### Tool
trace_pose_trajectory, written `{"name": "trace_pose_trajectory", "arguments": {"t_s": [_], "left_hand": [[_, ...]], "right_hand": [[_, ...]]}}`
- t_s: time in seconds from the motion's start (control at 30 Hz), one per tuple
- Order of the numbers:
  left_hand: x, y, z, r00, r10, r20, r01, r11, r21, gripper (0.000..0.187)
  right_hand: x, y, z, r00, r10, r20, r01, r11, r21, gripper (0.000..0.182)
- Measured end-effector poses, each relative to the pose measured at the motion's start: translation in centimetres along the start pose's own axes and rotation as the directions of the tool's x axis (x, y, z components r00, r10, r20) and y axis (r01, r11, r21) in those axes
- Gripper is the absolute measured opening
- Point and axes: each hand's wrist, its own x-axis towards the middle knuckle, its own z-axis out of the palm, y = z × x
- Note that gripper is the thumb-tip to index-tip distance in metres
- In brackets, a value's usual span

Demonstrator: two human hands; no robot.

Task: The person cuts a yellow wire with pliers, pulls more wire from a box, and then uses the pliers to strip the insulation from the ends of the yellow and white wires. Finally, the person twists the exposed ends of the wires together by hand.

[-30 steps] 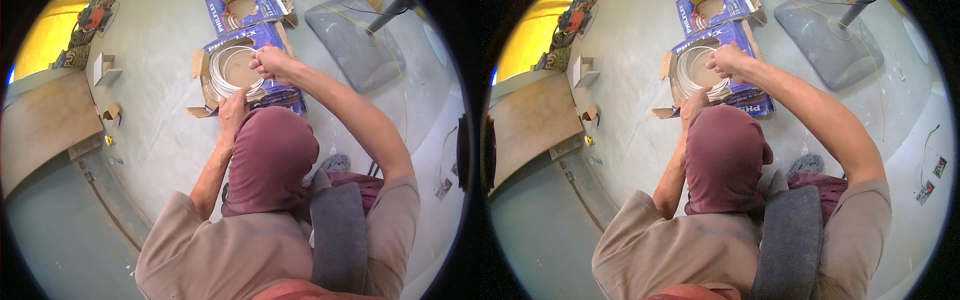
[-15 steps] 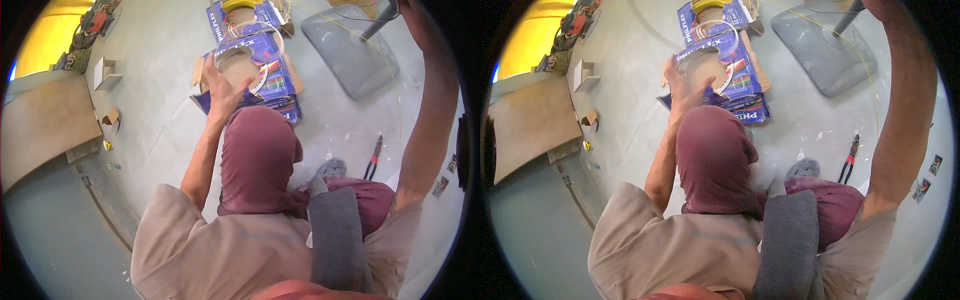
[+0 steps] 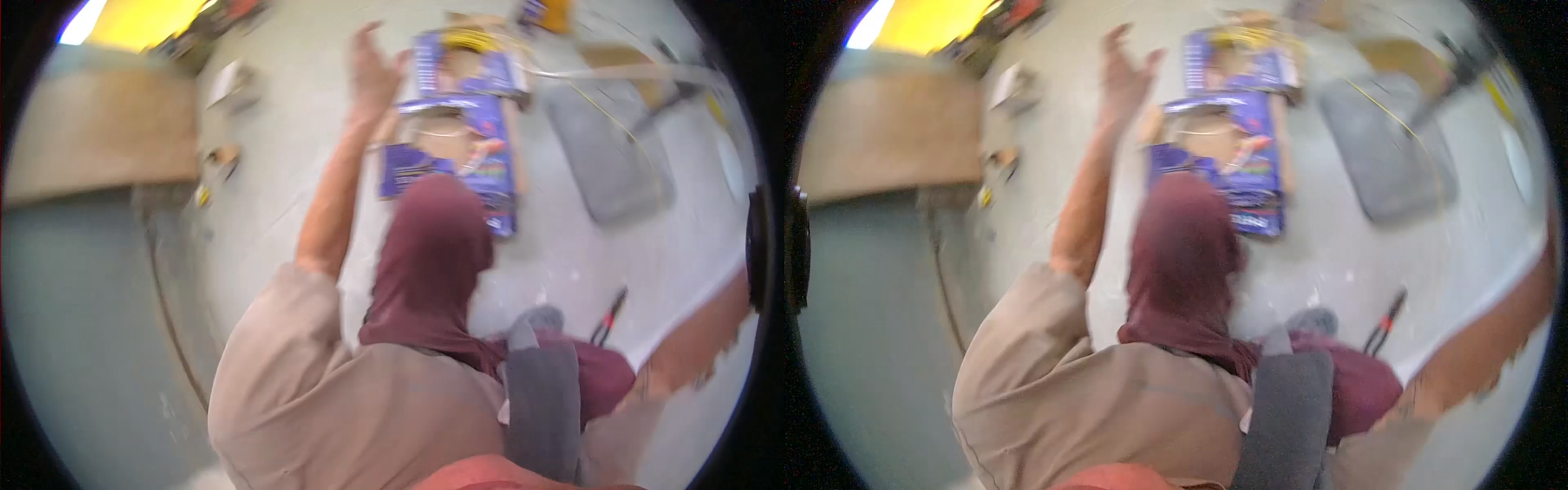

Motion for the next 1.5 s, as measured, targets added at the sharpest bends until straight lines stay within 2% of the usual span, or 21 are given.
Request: {"name": "trace_pose_trajectory", "arguments": {"t_s": [0.07,0.13,0.2,0.27,0.33,0.43,0.5,0.57,0.63,0.67,0.73,0.8,0.87,1.07,1.13,1.17,1.23,1.27,1.33,1.43,1.5], "left_hand": [[0.7,0.3,-0.7,0.989,-0.141,-0.036,0.137,0.985,-0.104,0.083],[0.1,1.6,-0.5,0.986,-0.078,-0.148,0.045,0.977,-0.21,0.092],[0.4,4.4,-3.7,0.905,-0.419,0.078,0.426,0.889,-0.167,0.076],[0.5,4.0,-4.5,0.885,-0.449,0.124,0.455,0.89,-0.026,0.066],[0.1,3.9,-4.4,0.855,-0.486,0.183,0.473,0.874,0.113,0.058],[-0.2,5.0,-5.6,0.829,-0.523,0.198,0.537,0.843,-0.022,0.039],[0.4,6.2,-7.1,0.698,-0.553,0.455,0.663,0.739,-0.121,0.033],[0.8,6.4,-6.8,0.714,-0.529,0.458,0.656,0.734,-0.175,0.032],[1.5,7.1,-6.6,0.729,-0.5,0.467,0.647,0.726,-0.232,0.03],[2.3,8.0,-6.7,0.73,-0.506,0.459,0.663,0.688,-0.295,0.028],[3.5,8.8,-6.6,0.729,-0.514,0.452,0.675,0.646,-0.355,0.026],[4.3,9.0,-6.0,0.776,-0.442,0.45,0.63,0.589,-0.506,0.024],[4.7,9.8,-6.7,0.8,-0.375,0.468,0.598,0.561,-0.573,0.024],[3.3,10.6,-8.5,0.782,-0.09,0.616,0.603,0.354,-0.714,0.02],[2.8,10.4,-9.2,0.73,-0.015,0.683,0.667,0.235,-0.708,0.019],[2.3,10.0,-9.1,0.701,0.053,0.711,0.687,0.217,-0.693,0.017],[1.6,9.6,-9.2,0.664,0.124,0.737,0.712,0.198,-0.674,0.016],[1.4,9.5,-9.7,0.639,0.151,0.754,0.717,0.237,-0.655,0.016],[1.0,8.9,-9.8,0.596,0.225,0.771,0.722,0.27,-0.637,0.019],[0.6,7.9,-9.0,0.564,0.2,0.801,0.748,0.288,-0.598,0.025],[0.3,6.4,-8.4,0.527,0.144,0.838,0.761,0.358,-0.54,0.03]], "right_hand": [[1.0,0.4,-2.6,0.966,-0.142,0.214,0.19,0.957,-0.219,0.009],[1.0,-1.0,-2.4,0.957,-0.107,0.269,0.177,0.952,-0.251,0.015],[0.1,-1.7,-1.7,0.975,0.176,0.137,-0.218,0.872,0.438,0.016],[-0.2,-2.5,-0.9,0.855,0.437,0.279,-0.417,0.262,0.87,0.023],[0.7,-3.0,0.1,0.874,0.402,0.273,-0.391,0.249,0.886,0.024],[2.1,-5.1,0.2,0.903,0.353,0.243,-0.338,0.239,0.91,0.028],[2.6,-5.8,0.4,0.921,0.319,0.224,-0.304,0.226,0.926,0.03],[1.9,-3.5,-1.0,0.942,0.094,0.322,-0.334,0.177,0.926,0.033],[0.9,-3.3,-2.5,0.76,0.067,0.646,-0.509,0.679,0.529,0.011],[1.6,-4.0,-1.7,0.76,0.066,0.646,-0.509,0.678,0.53,0.011],[2.1,-6.8,1.8,0.243,0.161,0.957,-0.628,0.778,0.029,0.017],[-3.8,-8.5,8.0,0.329,0.345,0.879,-0.855,0.504,0.122,0.017],[-5.8,-8.1,14.3,-0.021,0.218,0.976,-0.831,0.539,-0.138,0.014],[-18.7,-7.2,22.8,-0.259,0.429,0.865,-0.813,0.387,-0.436,0.018],[-22.4,-5.7,23.5,-0.36,0.463,0.81,-0.914,0.0,-0.406,0.016],[-24.4,-4.6,24.0,-0.362,0.458,0.812,-0.913,0.002,-0.409,0.016],[-28.7,-2.2,24.9,-0.384,0.513,0.768,-0.905,-0.373,-0.204,0.02],[-30.8,-0.8,25.5,-0.39,0.512,0.766,-0.903,-0.376,-0.208,0.02],[-33.3,0.9,26.0,-0.255,0.597,0.761,-0.69,-0.663,0.289,0.024],[-33.9,2.0,25.7,-0.201,0.742,0.639,-0.536,-0.629,0.563,0.029],[-37.8,4.1,26.4,-0.032,0.688,0.725,-0.481,-0.646,0.592,0.042]]}}
